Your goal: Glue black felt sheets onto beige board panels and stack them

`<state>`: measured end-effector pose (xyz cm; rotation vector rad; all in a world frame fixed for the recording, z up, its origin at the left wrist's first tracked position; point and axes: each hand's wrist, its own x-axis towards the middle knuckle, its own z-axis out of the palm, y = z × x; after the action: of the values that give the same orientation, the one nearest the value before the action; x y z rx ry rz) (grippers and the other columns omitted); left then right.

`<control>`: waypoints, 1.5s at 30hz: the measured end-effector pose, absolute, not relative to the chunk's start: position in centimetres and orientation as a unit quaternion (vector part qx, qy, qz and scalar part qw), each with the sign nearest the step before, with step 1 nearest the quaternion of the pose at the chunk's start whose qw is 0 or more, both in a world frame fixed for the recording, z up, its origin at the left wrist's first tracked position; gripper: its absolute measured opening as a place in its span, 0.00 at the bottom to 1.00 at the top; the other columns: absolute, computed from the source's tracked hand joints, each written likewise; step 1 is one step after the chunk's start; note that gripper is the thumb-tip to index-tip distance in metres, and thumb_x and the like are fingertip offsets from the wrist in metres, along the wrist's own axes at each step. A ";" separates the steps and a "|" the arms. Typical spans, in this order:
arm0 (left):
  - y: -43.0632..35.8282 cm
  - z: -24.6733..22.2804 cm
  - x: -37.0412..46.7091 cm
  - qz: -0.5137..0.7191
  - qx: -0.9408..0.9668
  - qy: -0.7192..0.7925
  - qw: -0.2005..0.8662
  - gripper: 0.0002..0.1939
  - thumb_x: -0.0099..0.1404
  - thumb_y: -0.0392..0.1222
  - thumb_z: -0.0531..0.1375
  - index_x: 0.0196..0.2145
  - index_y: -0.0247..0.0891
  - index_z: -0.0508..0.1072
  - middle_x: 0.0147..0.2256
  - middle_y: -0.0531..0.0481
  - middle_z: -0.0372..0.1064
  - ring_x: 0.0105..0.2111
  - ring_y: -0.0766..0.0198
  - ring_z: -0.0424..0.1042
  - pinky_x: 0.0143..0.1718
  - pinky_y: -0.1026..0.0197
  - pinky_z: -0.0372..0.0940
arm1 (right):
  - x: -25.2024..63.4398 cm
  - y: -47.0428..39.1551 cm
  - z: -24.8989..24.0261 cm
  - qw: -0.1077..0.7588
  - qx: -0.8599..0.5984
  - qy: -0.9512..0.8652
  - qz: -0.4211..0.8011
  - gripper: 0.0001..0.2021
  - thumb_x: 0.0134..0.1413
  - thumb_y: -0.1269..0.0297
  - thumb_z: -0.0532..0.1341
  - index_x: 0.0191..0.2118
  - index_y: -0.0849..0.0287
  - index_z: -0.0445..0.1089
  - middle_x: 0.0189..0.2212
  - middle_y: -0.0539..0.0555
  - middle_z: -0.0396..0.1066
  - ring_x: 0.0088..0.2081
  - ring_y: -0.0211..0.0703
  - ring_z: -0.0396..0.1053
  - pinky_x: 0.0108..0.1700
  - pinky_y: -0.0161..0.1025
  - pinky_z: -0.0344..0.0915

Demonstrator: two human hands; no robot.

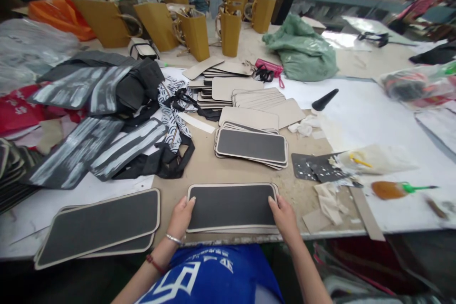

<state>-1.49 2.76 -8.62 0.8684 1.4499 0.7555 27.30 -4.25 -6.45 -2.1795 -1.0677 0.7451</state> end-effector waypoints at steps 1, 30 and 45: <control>2.8 -8.7 -1.5 0.320 0.377 0.630 0.599 0.18 0.52 0.54 0.54 0.31 0.36 0.68 0.26 0.50 0.69 0.30 0.59 0.69 0.35 0.58 0.64 | 27.4 -4.2 -6.6 0.280 -0.824 -0.404 0.282 0.16 0.47 0.49 0.51 0.30 0.57 0.66 0.27 0.53 0.70 0.33 0.45 0.68 0.36 0.41 0.64; 3.3 -8.0 -1.0 0.262 0.484 0.707 0.444 0.10 0.57 0.46 0.50 0.21 0.41 0.59 0.21 0.53 0.62 0.24 0.63 0.63 0.29 0.60 0.59 | 26.1 -4.4 -9.3 0.195 -0.875 -0.409 0.171 0.13 0.52 0.52 0.44 0.24 0.53 0.55 0.20 0.52 0.59 0.28 0.46 0.62 0.31 0.42 0.57; 3.0 -7.6 -0.9 0.234 0.530 0.721 0.381 0.11 0.58 0.44 0.49 0.20 0.43 0.56 0.18 0.55 0.58 0.20 0.63 0.60 0.25 0.61 0.56 | 25.6 -4.6 -9.3 0.164 -0.880 -0.431 0.109 0.13 0.55 0.57 0.46 0.25 0.54 0.60 0.17 0.49 0.57 0.18 0.40 0.57 0.20 0.38 0.50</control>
<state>-0.92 3.03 -7.61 1.3520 1.8401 0.5980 25.62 -4.57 -9.30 -2.5097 -1.2299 0.3102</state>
